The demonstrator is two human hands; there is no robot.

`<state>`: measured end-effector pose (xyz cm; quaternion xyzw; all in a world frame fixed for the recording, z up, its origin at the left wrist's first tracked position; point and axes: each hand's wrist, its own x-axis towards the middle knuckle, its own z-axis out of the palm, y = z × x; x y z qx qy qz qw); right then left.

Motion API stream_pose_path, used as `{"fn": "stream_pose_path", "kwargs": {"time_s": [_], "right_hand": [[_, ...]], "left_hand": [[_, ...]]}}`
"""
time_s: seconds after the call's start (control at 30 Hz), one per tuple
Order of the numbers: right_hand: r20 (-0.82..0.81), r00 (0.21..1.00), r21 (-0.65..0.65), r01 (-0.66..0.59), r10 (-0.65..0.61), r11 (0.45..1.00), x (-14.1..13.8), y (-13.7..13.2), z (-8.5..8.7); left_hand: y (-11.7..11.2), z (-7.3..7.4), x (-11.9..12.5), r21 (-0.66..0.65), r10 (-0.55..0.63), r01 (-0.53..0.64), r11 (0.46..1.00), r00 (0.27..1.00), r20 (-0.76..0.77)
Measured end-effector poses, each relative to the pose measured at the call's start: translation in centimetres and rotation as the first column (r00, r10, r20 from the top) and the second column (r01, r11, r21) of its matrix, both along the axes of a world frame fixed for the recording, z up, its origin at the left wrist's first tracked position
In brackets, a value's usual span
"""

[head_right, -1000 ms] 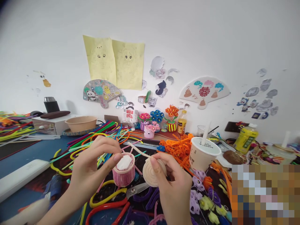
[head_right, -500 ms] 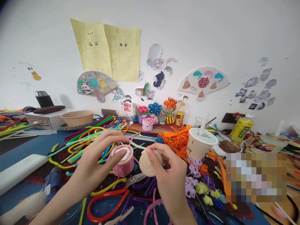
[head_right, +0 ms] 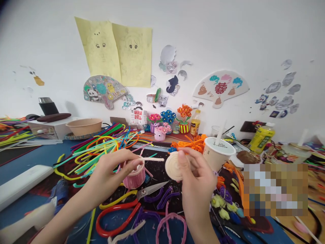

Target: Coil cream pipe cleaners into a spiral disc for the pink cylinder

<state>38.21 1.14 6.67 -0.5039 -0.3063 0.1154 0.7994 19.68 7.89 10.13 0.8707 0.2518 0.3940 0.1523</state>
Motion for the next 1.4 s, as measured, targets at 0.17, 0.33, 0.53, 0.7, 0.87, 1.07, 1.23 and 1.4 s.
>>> {"fn": "stream_pose_path", "kwargs": {"time_s": [0.17, 0.33, 0.53, 0.7, 0.87, 1.07, 1.23, 1.4], "right_hand": [[-0.115, 0.993, -0.034, 0.018, -0.022, 0.999, 0.4, 0.4, -0.2], [-0.025, 0.999, -0.128, -0.034, 0.031, 0.991, 0.0, 0.2, -0.6], [-0.013, 0.993, -0.164, -0.116, 0.115, 0.980, -0.3, 0.1, -0.6], [-0.069, 0.983, -0.152, -0.178, 0.169, 0.972, -0.4, 0.3, -0.7], [-0.073, 0.966, -0.159, -0.256, 0.247, 0.954, -0.5, 0.3, -0.5], [-0.007, 0.964, -0.219, -0.262, 0.267, 0.940, -0.9, 0.1, -0.1], [0.038, 0.953, -0.258, -0.282, 0.302, 0.924, -0.4, 0.3, -0.5], [0.034, 0.931, -0.279, -0.341, 0.364, 0.898, -0.2, 0.6, -0.8]], "left_hand": [[0.0, -0.4, 0.4, 0.029, 0.083, -0.078, 0.997, 0.975, -0.208], [1.7, 0.8, -1.8, 0.158, 0.425, -0.395, 0.905, 0.834, -0.353], [4.3, 1.8, -5.5, 0.243, 0.668, -0.667, 0.705, 0.507, -0.545], [4.4, 0.3, -5.4, 0.238, 0.587, -0.669, 0.704, 0.360, -0.725], [4.3, -0.1, -4.9, 0.252, 0.558, -0.680, 0.688, 0.273, -0.784], [5.0, -0.3, -5.0, 0.275, 0.550, -0.687, 0.672, 0.216, -0.807], [5.3, -0.7, -4.6, 0.277, 0.552, -0.666, 0.692, 0.241, -0.798], [4.1, 1.1, -5.5, 0.352, 0.690, -0.700, 0.622, 0.277, -0.668]]}}
